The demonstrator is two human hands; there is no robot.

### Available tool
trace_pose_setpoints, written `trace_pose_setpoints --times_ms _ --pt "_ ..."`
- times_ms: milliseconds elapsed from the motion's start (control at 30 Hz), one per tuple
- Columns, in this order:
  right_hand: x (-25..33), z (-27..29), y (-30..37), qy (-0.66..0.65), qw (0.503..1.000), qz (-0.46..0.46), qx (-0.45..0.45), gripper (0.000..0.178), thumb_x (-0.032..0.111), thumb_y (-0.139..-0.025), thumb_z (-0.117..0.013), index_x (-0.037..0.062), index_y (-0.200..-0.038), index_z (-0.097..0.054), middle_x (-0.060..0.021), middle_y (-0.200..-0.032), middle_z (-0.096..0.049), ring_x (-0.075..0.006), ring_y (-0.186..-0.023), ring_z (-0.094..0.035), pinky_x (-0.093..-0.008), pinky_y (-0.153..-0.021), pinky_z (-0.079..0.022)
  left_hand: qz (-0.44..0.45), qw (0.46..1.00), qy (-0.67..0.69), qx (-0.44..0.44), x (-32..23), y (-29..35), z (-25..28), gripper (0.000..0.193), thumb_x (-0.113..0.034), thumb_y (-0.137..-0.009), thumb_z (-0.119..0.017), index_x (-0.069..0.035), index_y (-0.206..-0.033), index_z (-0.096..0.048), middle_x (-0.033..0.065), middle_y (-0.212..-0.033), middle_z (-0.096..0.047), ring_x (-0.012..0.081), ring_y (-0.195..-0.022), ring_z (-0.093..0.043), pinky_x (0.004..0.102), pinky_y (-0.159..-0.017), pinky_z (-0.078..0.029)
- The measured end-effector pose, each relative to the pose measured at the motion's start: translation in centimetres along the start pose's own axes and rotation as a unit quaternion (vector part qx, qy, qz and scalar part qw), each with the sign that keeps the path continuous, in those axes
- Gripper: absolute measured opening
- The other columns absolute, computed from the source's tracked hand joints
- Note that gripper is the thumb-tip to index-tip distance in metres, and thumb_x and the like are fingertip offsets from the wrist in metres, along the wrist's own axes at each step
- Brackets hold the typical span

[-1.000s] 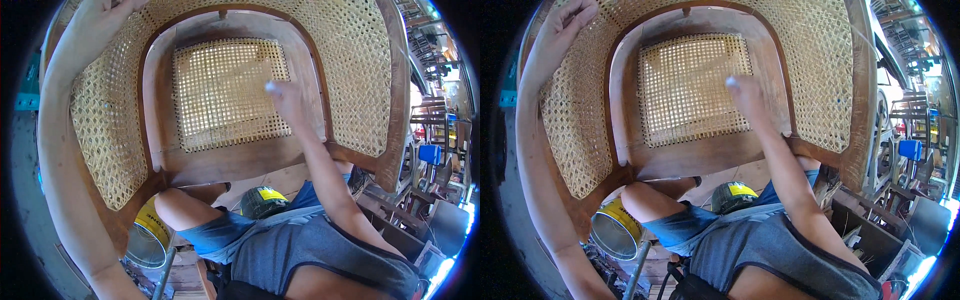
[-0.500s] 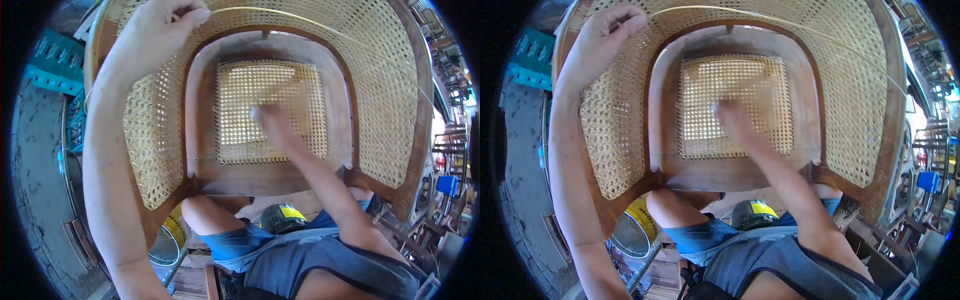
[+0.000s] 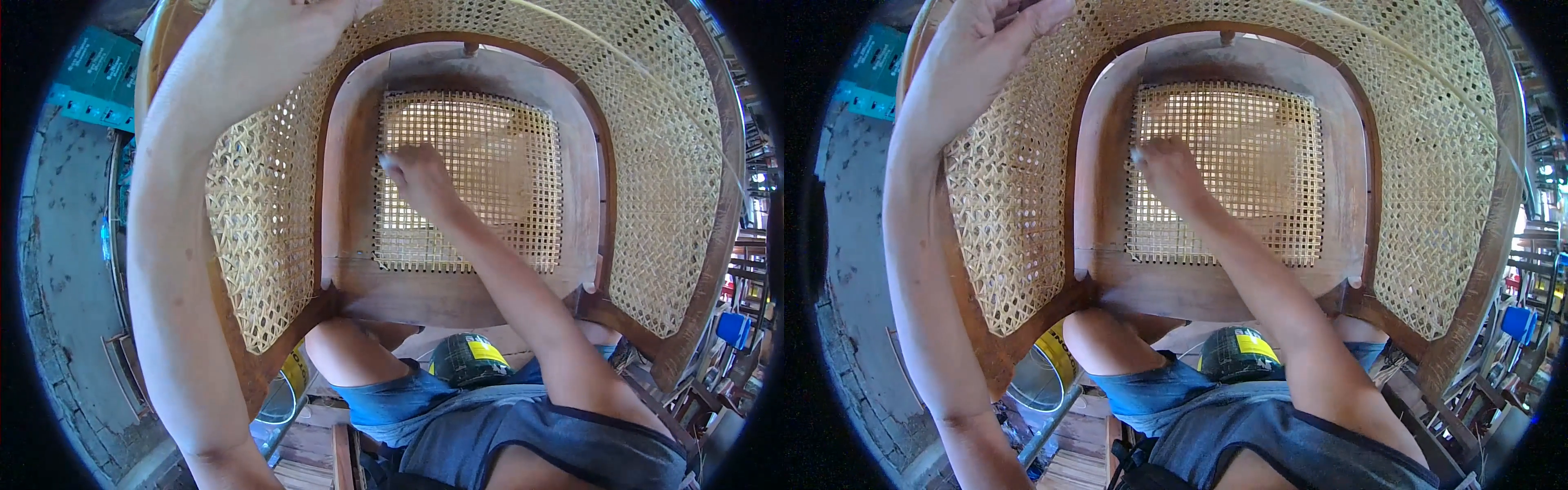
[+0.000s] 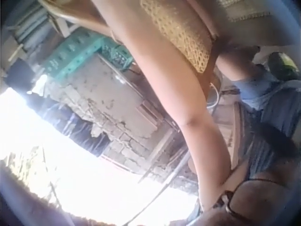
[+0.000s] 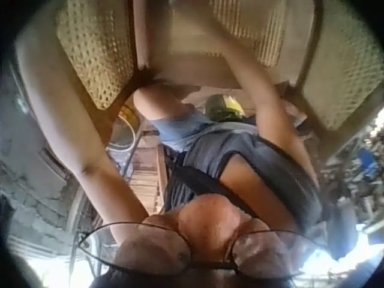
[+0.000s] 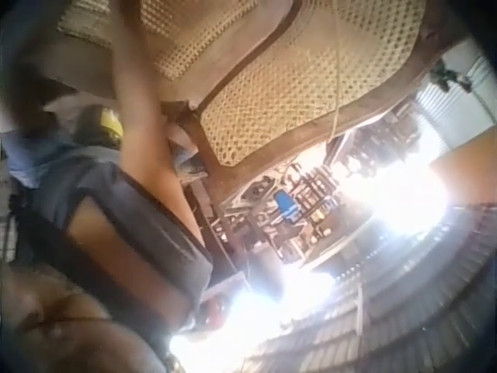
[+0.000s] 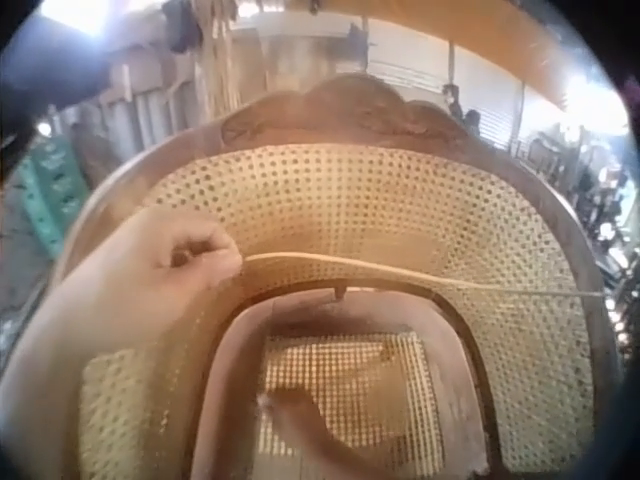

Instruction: Weave cane strands onto the frame of a wooden armchair using a utility knife and scissors.

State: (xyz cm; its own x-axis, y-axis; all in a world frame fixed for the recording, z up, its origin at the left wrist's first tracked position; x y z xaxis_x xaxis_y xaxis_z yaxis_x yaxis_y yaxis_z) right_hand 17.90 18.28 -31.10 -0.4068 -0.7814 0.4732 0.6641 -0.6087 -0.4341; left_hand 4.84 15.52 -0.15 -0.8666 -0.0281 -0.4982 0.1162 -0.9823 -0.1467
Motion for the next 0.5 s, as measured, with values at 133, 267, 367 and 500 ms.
trace_pose_setpoints --times_ms 133,267,367,500 --pt "0.5 5.3 3.9 -0.105 0.978 -0.181 0.017 0.007 0.001 -0.083 -0.065 0.0059 -0.088 -0.067 -0.0138 -0.082 -0.067 -0.0275 -0.075 -0.064 -0.0424 -0.071 -0.052 0.105 0.992 -0.067 0.011 0.0 1.0 2.7 0.023 -0.018 -0.095 -0.054 -0.001 -0.091 -0.068 0.0055 -0.076 -0.064 0.0101 -0.067 -0.054 0.0292 -0.066 -0.045" --pt "-7.0 7.2 -1.9 0.054 0.986 -0.141 -0.074 0.016 0.008 -0.086 -0.063 0.0086 -0.100 -0.069 -0.0175 -0.087 -0.068 -0.0315 -0.080 -0.066 -0.0414 -0.078 -0.053 0.103 0.994 -0.043 -0.002 -0.8 1.2 2.4 0.022 -0.018 -0.094 -0.054 0.000 -0.089 -0.067 0.0066 -0.076 -0.064 0.0108 -0.067 -0.055 0.0295 -0.065 -0.045" --pt "-10.5 1.4 -5.3 0.109 0.991 -0.057 -0.042 0.016 0.006 -0.082 -0.062 0.0079 -0.096 -0.070 -0.0186 -0.087 -0.068 -0.0358 -0.082 -0.065 -0.0401 -0.078 -0.054 0.028 0.999 -0.005 -0.015 -1.1 0.5 0.8 0.020 -0.015 -0.091 -0.056 0.001 -0.088 -0.066 0.0100 -0.076 -0.065 0.0151 -0.069 -0.058 0.0312 -0.066 -0.046" --pt "-0.6 -3.4 -2.5 -0.003 0.997 -0.030 0.074 0.009 0.006 -0.080 -0.063 0.0050 -0.088 -0.067 -0.0169 -0.083 -0.067 -0.0345 -0.079 -0.065 -0.0426 -0.071 -0.052 -0.096 0.993 0.006 -0.063 0.8 1.7 1.5 0.015 -0.012 -0.087 -0.058 0.002 -0.088 -0.064 0.0146 -0.077 -0.065 0.0218 -0.074 -0.062 0.0338 -0.069 -0.047"
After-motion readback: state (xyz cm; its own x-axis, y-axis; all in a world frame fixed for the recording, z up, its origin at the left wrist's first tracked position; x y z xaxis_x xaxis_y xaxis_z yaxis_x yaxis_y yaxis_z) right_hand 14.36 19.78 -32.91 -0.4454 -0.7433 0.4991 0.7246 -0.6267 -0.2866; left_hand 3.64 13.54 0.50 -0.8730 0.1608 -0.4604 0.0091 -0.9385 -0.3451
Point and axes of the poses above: each hand's wrist, its own y-axis away from the middle knuckle, its own z-axis out of the back of the hand, x = y × z, the point moved 2 cm from there along -y, towards the middle knuckle
